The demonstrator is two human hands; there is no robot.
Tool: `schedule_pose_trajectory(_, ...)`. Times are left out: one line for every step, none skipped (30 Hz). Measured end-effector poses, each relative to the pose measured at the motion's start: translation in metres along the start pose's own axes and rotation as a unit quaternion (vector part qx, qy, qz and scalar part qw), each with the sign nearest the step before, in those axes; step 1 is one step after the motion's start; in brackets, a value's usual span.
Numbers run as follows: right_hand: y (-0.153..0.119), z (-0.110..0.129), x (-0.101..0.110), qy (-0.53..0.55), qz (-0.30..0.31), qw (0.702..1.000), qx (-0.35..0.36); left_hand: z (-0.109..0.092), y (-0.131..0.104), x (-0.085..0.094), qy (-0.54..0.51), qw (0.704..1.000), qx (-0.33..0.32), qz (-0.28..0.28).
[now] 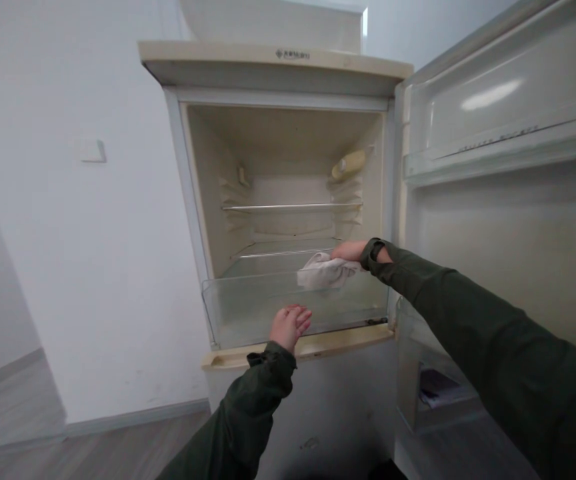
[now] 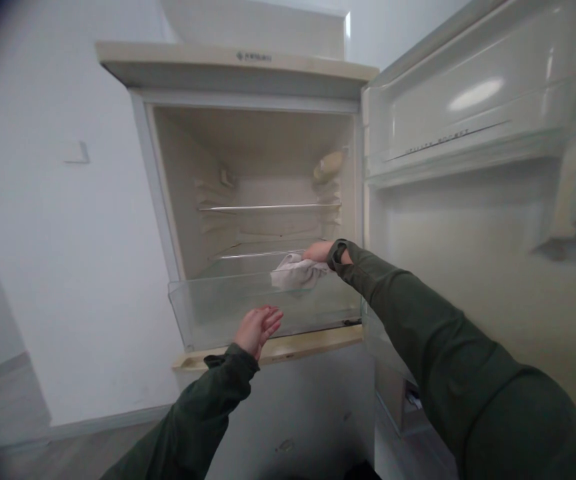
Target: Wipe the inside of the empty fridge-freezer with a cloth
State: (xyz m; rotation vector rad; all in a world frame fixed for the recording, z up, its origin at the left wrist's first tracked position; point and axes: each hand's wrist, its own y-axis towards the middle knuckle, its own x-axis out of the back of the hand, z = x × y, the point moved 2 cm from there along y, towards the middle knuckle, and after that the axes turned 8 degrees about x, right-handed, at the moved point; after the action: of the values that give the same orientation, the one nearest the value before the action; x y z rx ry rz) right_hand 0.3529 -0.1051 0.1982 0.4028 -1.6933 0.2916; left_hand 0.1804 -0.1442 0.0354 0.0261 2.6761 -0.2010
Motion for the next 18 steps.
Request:
schedule_pose_trajectory(-0.001,0.001,0.000,0.004,0.014,1.000,-0.003,-0.003,-0.002,0.003,0.031,0.999,0.008,0.005)
schedule_pose_trajectory(-0.002,0.001,-0.001,0.007,0.023,1.000,-0.003,-0.006,-0.003,0.007,0.065,0.998,0.014,0.010)
schedule_pose_trajectory(-0.003,0.001,-0.001,0.009,0.027,1.000,-0.002,-0.011,-0.006,0.013,0.100,0.995,0.015,0.014)
schedule_pose_trajectory(-0.004,0.001,0.000,0.010,0.025,1.000,-0.002,-0.016,-0.008,0.019,0.136,0.991,0.006,0.015)
schedule_pose_trajectory(-0.005,0.001,0.000,0.009,0.025,1.000,0.000,-0.023,-0.012,0.026,0.169,0.985,-0.012,0.013)
schedule_pose_trajectory(-0.005,0.001,-0.001,0.001,0.025,1.000,0.006,-0.030,-0.015,0.034,0.194,0.980,-0.035,0.007)
schedule_pose_trajectory(-0.005,0.000,-0.001,-0.013,0.027,0.999,0.012,-0.039,-0.018,0.041,0.223,0.972,-0.077,-0.005)
schedule_pose_trajectory(-0.005,0.000,-0.002,-0.032,0.030,0.999,0.012,-0.049,-0.022,0.048,0.259,0.955,-0.144,-0.020)
schedule_pose_trajectory(-0.005,-0.001,-0.003,-0.055,0.033,0.998,0.009,-0.060,-0.025,0.054,0.305,0.923,-0.232,-0.033)
schedule_pose_trajectory(-0.005,-0.002,-0.004,-0.077,0.034,0.996,0.002,-0.071,-0.027,0.058,0.357,0.871,-0.334,-0.048)
schedule_pose_trajectory(-0.005,-0.003,-0.005,-0.091,0.035,0.995,-0.008,-0.082,-0.029,0.059,0.412,0.799,-0.433,-0.065)
schedule_pose_trajectory(-0.006,-0.003,-0.006,-0.093,0.038,0.995,-0.021,-0.092,-0.029,0.059,0.464,0.718,-0.512,-0.082)
schedule_pose_trajectory(-0.007,-0.004,-0.007,-0.079,0.042,0.995,-0.034,-0.100,-0.026,0.058,0.511,0.646,-0.558,-0.100)
schedule_pose_trajectory(-0.009,-0.003,-0.008,-0.050,0.042,0.997,-0.050,-0.108,-0.022,0.056,0.559,0.596,-0.564,-0.117)
schedule_pose_trajectory(-0.012,-0.003,-0.008,-0.013,0.038,0.997,-0.067,-0.115,-0.016,0.054,0.616,0.560,-0.539,-0.130)
schedule_pose_trajectory(-0.016,-0.002,-0.009,0.026,0.034,0.995,-0.087,-0.120,-0.009,0.053,0.673,0.529,-0.499,-0.137)
schedule_pose_trajectory(-0.020,0.000,-0.009,0.066,0.033,0.992,-0.105,-0.125,-0.004,0.051,0.721,0.502,-0.457,-0.140)
schedule_pose_trajectory(-0.024,0.001,-0.009,0.101,0.036,0.987,-0.118,-0.129,0.001,0.051,0.754,0.481,-0.425,-0.141)
